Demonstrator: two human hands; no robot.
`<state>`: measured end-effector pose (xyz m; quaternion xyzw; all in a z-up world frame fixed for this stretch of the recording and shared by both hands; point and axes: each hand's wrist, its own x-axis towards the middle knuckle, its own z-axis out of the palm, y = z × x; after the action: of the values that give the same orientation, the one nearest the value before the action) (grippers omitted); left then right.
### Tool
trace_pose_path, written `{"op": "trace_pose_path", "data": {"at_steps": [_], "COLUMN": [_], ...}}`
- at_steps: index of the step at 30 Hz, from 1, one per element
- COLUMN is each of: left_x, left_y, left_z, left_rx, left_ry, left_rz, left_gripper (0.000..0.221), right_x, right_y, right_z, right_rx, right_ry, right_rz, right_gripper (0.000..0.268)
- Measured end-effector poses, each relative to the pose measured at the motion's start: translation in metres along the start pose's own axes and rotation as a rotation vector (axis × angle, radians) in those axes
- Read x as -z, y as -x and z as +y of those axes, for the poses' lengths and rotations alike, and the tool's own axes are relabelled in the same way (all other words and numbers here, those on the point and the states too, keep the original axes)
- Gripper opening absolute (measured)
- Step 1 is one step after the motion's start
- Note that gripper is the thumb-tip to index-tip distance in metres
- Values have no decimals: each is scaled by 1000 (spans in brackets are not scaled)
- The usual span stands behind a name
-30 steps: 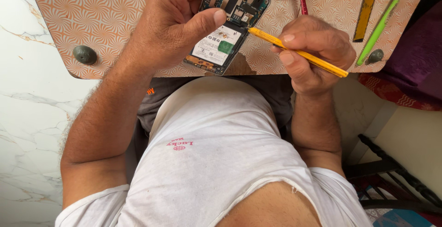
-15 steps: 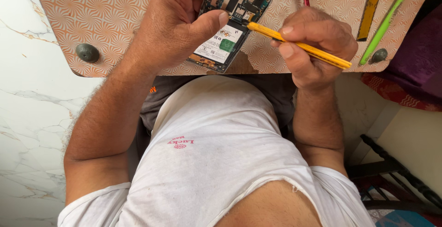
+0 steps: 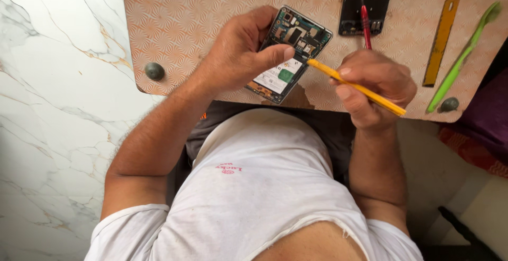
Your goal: The person uses a yellow plastic pry tool to carefully separate and remove internal components from a disassembled smartphone. They lift a metal shielding plate and disconnect ribbon cables from the motherboard while holding the device over a patterned table.
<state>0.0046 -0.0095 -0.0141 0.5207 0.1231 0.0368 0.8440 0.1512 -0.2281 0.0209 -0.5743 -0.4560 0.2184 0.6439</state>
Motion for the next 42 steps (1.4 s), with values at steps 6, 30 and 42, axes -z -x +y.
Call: {"op": "trace_pose_path", "data": {"at_steps": [6,30,42], "left_x": [-2,-1,0], "left_y": [-1,2,4], "left_z": [4,10,12], "left_rx": [23,-15,-82], "left_ry": [-64,-340,-442], "left_rz": [-14,-43,-60], "left_gripper": [28,33,41], "right_x": [1,-4,3], "right_y": [5,9,17], "right_z": [-2,2,4], "right_rx": [-8,-30,-53], "right_ry": [62,73,62], "right_rz": [40,28,78], "right_gripper": [15,17,17]}}
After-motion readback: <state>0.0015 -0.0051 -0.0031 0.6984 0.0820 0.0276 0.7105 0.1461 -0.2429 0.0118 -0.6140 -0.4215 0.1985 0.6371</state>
